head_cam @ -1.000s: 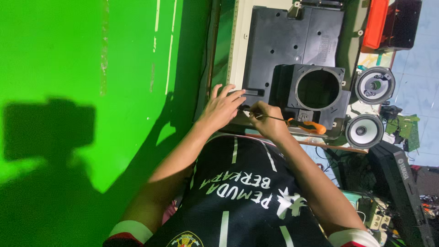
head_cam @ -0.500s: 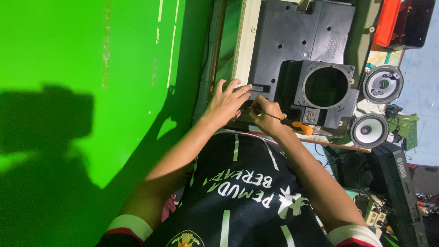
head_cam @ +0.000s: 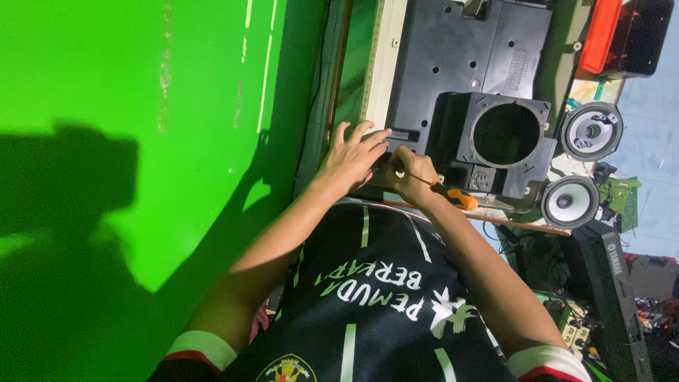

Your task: The person uses a screwdriver to unscrew components from a black electronic casing and handles a long metal rod.

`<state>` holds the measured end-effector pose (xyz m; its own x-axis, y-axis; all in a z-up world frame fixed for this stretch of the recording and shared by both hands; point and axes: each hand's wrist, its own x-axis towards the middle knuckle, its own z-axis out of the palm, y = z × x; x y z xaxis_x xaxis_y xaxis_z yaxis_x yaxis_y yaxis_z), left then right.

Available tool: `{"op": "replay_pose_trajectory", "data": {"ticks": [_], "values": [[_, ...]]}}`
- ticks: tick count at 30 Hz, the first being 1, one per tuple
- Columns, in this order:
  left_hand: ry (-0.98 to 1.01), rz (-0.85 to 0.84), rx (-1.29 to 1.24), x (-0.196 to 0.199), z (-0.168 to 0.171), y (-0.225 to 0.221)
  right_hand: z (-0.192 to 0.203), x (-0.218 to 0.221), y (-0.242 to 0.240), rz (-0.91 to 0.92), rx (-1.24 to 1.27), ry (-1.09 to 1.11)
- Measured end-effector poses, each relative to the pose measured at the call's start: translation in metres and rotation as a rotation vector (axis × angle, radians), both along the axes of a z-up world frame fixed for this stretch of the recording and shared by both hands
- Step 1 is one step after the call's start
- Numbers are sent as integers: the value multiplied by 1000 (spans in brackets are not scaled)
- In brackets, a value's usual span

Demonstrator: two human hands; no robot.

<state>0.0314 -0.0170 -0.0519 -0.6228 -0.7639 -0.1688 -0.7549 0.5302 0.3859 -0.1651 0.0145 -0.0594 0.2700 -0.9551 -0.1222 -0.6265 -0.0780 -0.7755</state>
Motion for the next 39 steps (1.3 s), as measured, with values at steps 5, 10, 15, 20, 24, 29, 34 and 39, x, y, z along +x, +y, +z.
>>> {"op": "replay_pose_trajectory", "data": {"ticks": [5, 10, 15, 20, 24, 29, 34, 39], "values": [[5, -9, -22, 0, 3, 0, 4, 3, -2, 5, 47, 47], [27, -18, -35, 6, 8, 2, 4, 3, -4, 6, 76, 61], [14, 4, 1, 2, 9, -1, 0, 0, -8, 44, 77, 55], [62, 1, -10, 7, 12, 3, -3, -2, -6, 48, 85, 47], [48, 7, -4, 6, 9, 4, -2, 0, -6, 38, 82, 35], [29, 7, -19, 2, 1, 3, 6, 1, -8, 60, 144, 37], [110, 25, 15, 8, 7, 5, 11, 3, -8, 87, 191, 114], [307, 108, 95, 14, 35, 3, -4, -1, -5, 168, 56, 49]]}}
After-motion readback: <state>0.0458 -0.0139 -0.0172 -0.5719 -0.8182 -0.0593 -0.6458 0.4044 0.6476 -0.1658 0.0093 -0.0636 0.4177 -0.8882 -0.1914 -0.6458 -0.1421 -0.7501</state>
